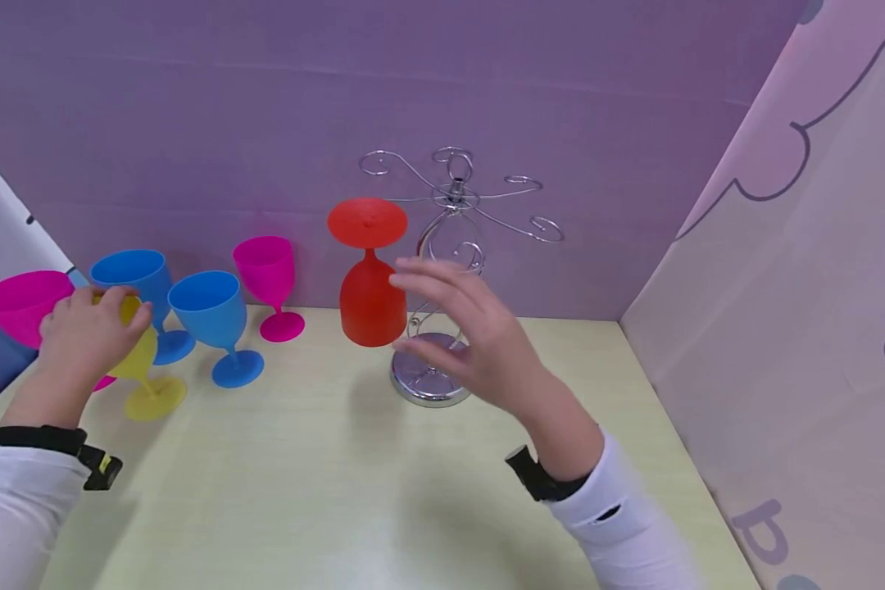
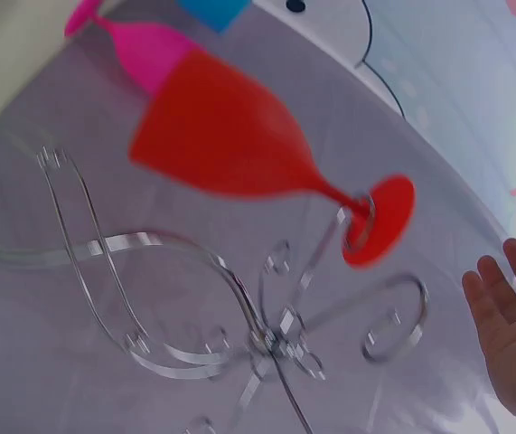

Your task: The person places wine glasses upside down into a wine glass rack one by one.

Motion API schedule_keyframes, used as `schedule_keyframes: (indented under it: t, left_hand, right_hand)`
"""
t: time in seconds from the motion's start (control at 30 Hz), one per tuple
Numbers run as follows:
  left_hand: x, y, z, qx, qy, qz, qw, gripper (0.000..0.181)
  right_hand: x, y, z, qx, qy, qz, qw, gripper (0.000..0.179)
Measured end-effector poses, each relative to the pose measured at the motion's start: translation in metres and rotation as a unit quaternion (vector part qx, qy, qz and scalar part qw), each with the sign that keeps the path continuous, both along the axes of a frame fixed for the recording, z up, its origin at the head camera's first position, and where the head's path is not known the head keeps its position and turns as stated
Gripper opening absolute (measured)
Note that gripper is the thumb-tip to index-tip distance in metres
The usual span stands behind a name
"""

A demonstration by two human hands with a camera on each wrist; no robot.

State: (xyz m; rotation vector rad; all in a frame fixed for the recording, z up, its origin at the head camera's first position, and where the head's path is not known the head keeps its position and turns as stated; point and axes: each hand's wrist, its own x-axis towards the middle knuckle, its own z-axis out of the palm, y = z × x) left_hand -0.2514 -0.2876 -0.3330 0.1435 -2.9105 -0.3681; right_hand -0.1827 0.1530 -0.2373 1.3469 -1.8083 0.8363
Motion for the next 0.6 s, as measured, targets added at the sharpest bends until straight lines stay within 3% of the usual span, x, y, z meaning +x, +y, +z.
schedule_keyframes:
  t: [0.17, 0.33, 0.5, 0.6]
  left_hand:
    - [0.001, 0.000, 0.000, 0.002, -0.004, 0.000, 1.0000, 0.056]
    - [0.002, 0.000, 0.001, 0.002, -0.007, 0.001, 1.0000, 0.056]
    - [0.001, -0.001, 0.000, 0.003, -0.005, 0.003, 1.0000, 0.055]
    - [0.001, -0.001, -0.001, 0.002, -0.006, 0.005, 1.0000, 0.055]
  right_hand:
    - [-0.010, 0.017, 0.038, 0.002, 0.034, -0.026, 0.9991, 0.049]
    - [-0.029, 0.031, 0.065, 0.045, 0.043, -0.071, 0.9955, 0.057]
    - [-0.053, 0.043, 0.084, 0.153, 0.043, -0.145, 0.9767, 0.055]
    - [-0.068, 0.048, 0.095, 0.208, -0.015, -0.185, 0.9605, 0.054]
